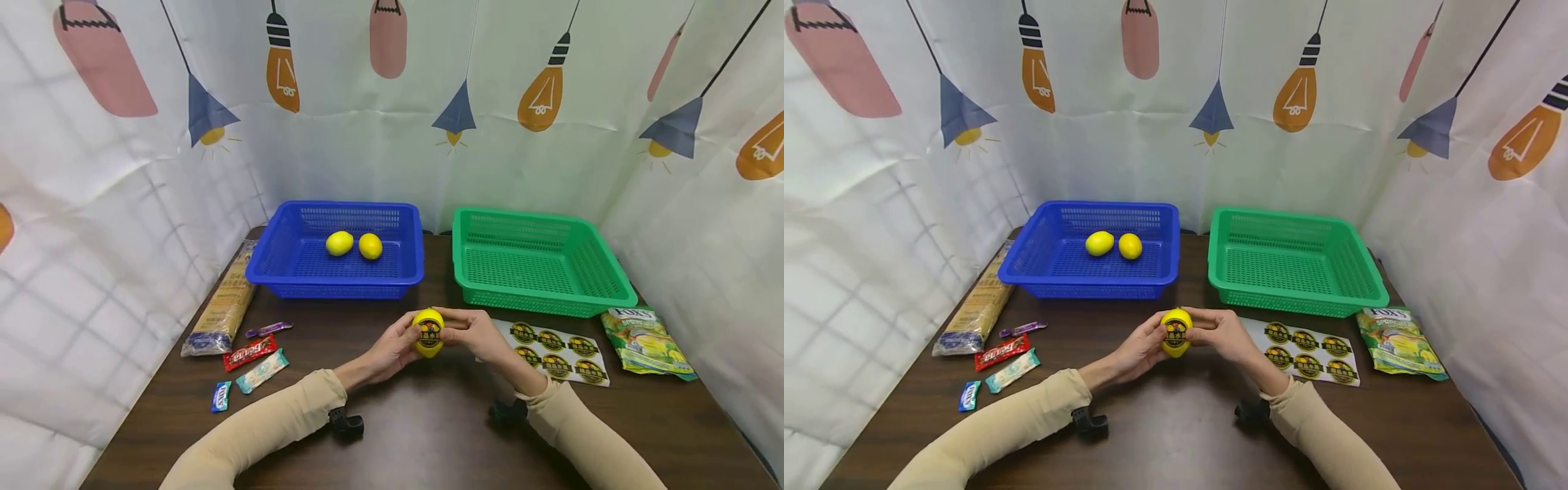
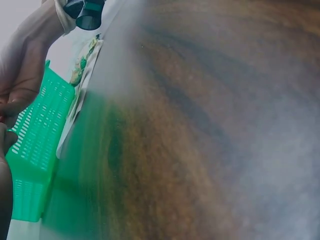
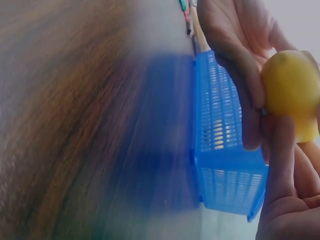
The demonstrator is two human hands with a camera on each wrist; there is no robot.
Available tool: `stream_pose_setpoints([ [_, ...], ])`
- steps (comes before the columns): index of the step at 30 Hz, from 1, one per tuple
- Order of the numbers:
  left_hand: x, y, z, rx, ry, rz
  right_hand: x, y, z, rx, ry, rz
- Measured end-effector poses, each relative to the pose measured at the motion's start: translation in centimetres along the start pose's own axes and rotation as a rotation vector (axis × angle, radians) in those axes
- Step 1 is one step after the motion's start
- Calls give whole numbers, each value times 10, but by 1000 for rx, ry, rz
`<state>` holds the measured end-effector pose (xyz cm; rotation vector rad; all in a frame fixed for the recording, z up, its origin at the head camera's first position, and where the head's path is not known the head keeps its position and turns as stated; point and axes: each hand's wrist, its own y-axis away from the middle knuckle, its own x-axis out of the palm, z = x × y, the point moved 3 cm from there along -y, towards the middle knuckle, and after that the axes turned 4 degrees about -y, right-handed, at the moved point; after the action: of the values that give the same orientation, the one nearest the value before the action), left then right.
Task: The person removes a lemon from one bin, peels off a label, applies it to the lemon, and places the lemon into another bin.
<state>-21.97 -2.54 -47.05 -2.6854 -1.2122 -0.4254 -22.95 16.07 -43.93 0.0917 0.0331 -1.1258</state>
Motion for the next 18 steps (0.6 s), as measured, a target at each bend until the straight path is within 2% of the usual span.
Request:
stream_pose_setpoints([
  [5, 2, -1, 3, -15, 11, -24, -3, 1, -1, -13, 49, 27],
  [11, 6, -4, 8, -21, -30, -124, -5, 2, 1, 4, 108, 106],
  [18, 11, -16, 11, -36, -61, -240, -3, -8, 10, 2, 237, 57],
])
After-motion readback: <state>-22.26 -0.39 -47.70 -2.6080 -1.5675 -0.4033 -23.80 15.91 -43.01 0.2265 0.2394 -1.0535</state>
